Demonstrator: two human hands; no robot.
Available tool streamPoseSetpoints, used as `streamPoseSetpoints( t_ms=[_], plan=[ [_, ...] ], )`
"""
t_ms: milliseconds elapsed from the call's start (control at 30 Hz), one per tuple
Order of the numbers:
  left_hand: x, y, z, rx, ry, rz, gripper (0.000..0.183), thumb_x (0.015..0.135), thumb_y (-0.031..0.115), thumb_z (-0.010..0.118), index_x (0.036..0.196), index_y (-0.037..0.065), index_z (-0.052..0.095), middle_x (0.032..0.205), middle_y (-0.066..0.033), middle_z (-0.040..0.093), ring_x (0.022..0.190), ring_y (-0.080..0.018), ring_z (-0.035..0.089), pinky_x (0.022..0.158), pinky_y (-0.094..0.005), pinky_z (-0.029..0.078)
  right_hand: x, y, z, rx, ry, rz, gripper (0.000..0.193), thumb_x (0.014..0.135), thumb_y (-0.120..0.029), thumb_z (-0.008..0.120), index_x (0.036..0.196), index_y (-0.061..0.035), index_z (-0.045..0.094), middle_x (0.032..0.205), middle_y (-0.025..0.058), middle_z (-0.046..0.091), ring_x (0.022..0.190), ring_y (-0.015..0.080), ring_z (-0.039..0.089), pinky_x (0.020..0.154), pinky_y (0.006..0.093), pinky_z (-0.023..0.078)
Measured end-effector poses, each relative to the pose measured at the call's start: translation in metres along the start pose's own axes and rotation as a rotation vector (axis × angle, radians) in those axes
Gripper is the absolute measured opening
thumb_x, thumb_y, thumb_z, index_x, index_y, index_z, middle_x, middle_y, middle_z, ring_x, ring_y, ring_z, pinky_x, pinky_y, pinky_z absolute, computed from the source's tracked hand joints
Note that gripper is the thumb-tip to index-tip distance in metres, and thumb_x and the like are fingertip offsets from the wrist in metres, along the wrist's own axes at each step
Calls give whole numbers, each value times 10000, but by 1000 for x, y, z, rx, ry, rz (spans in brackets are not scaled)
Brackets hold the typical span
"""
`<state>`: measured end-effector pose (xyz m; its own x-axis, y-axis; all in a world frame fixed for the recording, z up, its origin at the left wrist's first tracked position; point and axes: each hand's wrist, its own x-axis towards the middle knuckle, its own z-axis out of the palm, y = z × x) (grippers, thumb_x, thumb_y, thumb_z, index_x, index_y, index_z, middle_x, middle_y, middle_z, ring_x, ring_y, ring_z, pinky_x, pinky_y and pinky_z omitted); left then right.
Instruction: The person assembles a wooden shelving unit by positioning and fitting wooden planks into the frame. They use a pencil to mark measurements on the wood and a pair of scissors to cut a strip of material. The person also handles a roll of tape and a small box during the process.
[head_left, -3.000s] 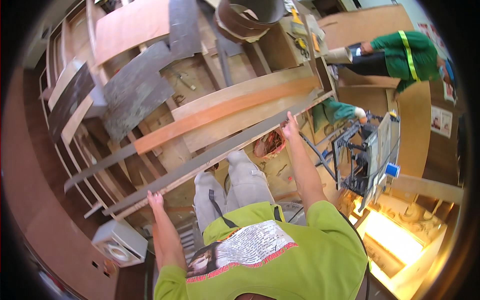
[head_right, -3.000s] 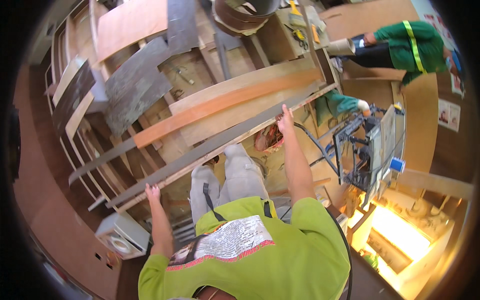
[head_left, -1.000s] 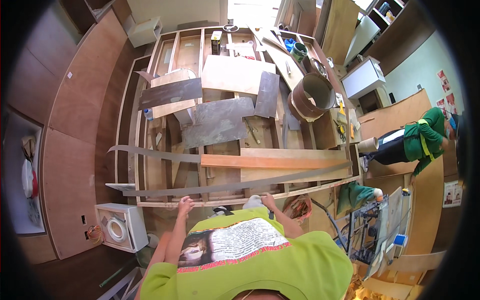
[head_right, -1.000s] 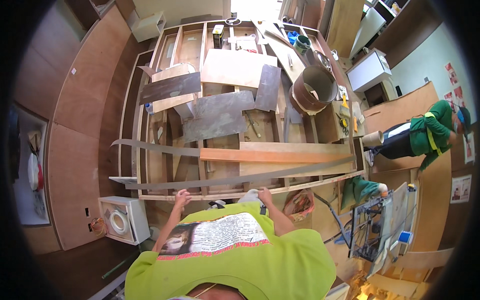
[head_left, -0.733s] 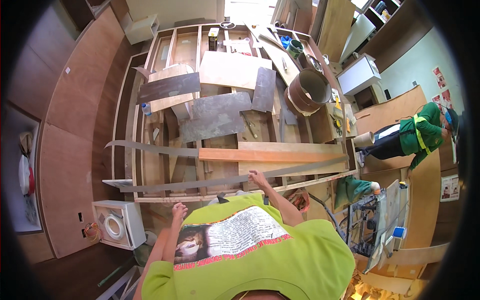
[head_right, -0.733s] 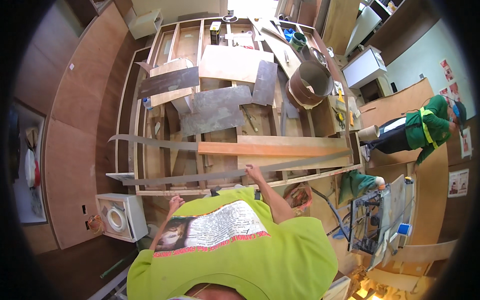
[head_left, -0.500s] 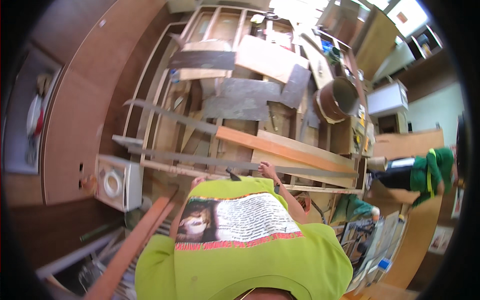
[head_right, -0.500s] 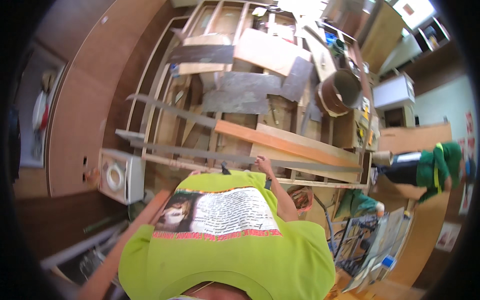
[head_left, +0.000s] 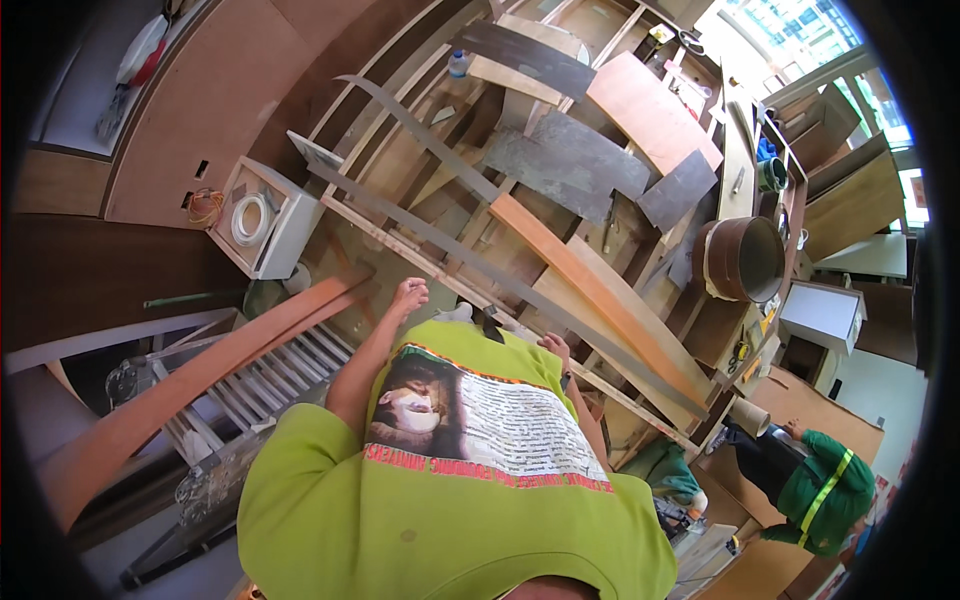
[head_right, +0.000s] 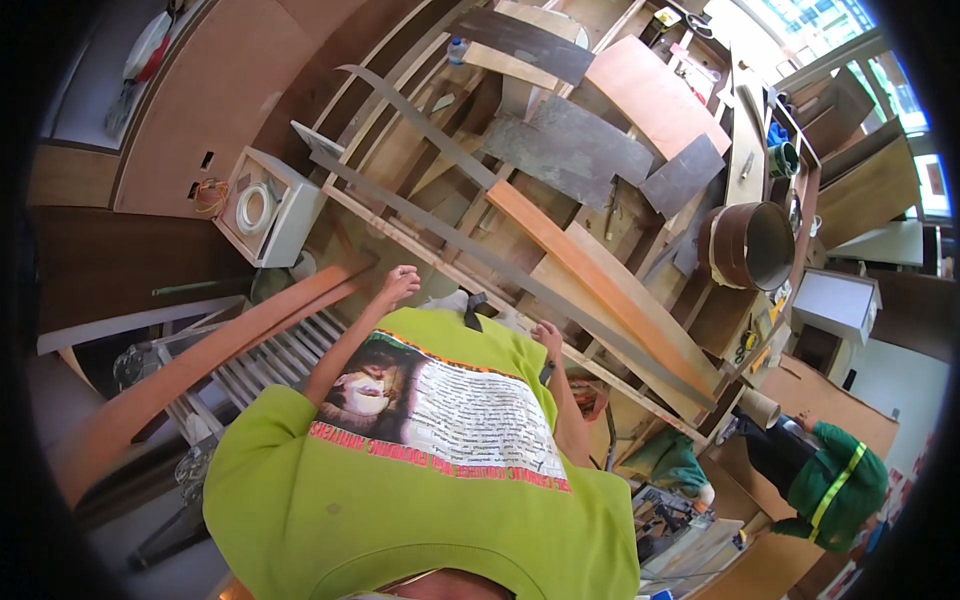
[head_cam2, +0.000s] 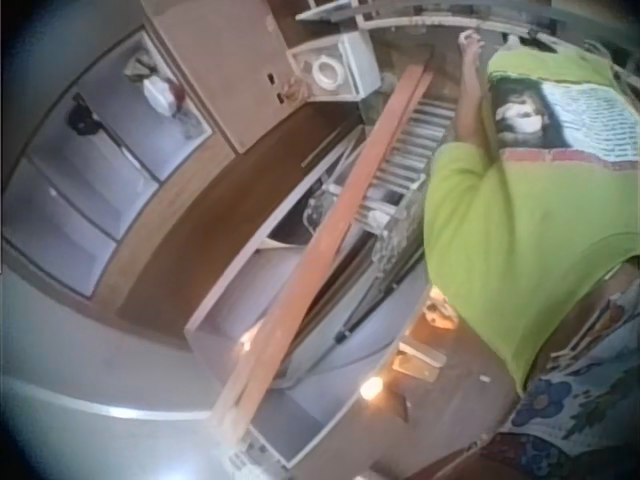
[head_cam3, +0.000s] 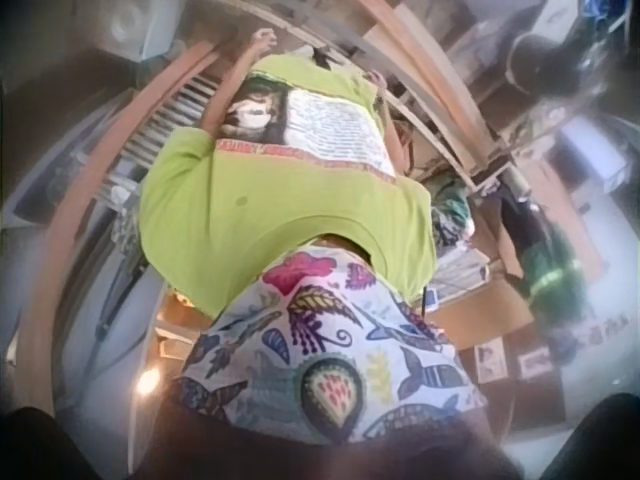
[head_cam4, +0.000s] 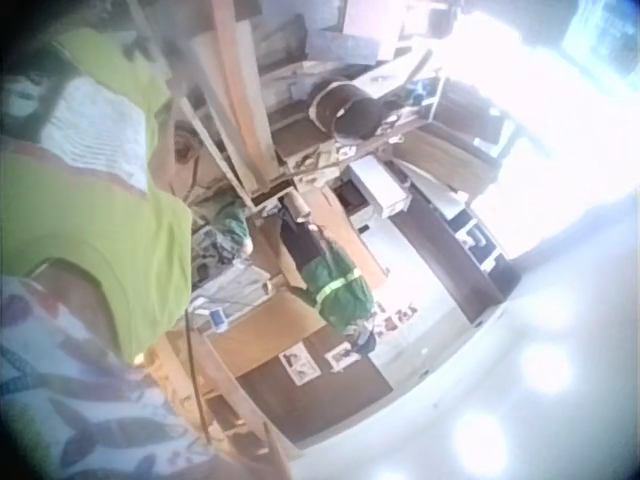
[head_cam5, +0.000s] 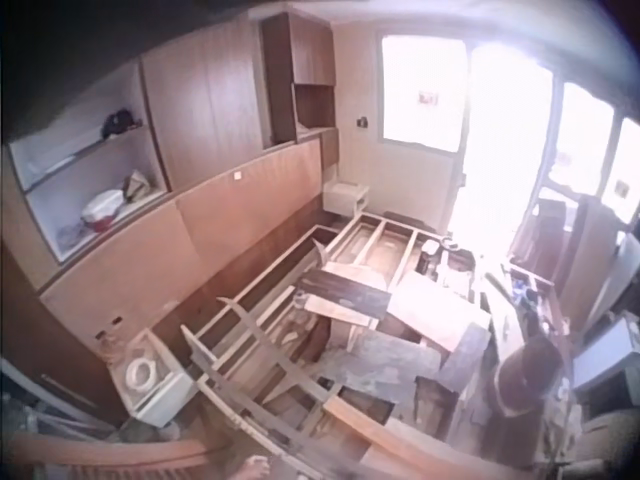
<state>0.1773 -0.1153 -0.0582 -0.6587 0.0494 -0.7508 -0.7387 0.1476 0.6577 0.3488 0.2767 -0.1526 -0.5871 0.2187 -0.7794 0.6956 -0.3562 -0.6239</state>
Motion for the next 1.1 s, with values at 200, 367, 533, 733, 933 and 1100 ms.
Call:
streamPoseSetpoints(
  t_ms=[200,367,533,733,933,1100],
  plan=[
    [-37,-61,-36,-157,56,-140,390,862,126,591,1224,32,478,852,-60,600,629,-131,591,495,-189,435,-13,11,3,-106,-15,61,349,888,-157,555,1193,10,551,918,111,657,759,169,639,636,258,500],
    [-65,-93,-71,-271,143,-194,350,866,89,582,1198,45,482,801,-49,581,557,-79,530,432,-173,371,-2,-12,5,-219,1,48,317,879,-169,554,1172,-48,577,873,52,645,708,133,614,553,236,442],
    [-56,-105,-99,-158,60,-58,274,887,169,597,1135,76,527,841,-28,593,633,-83,559,490,-193,421,24,-53,18,-109,55,-42,311,909,-209,571,1191,-78,578,896,66,649,692,135,613,569,248,469],
    [5,-47,-131,-204,131,1,292,899,224,604,1151,99,530,894,-20,602,709,-98,592,586,-233,478,30,-69,43,-122,41,-117,361,895,-250,554,1195,-50,570,885,65,651,756,140,626,578,241,440],
    [42,2,-205,-272,181,171,363,900,255,593,1216,106,493,962,-17,604,783,-116,606,697,-262,499,65,-7,107,-326,-267,-309,174,893,-203,554,863,-43,616,675,24,544,582,130,495,519,266,399],
    [43,-31,-256,-363,277,127,345,902,260,595,1194,102,499,923,-28,604,772,-118,607,672,-254,492,86,-6,167,-1119,-268,-794,260,915,-229,567,1057,-18,620,760,69,616,665,150,572,564,261,448]
  ],
)
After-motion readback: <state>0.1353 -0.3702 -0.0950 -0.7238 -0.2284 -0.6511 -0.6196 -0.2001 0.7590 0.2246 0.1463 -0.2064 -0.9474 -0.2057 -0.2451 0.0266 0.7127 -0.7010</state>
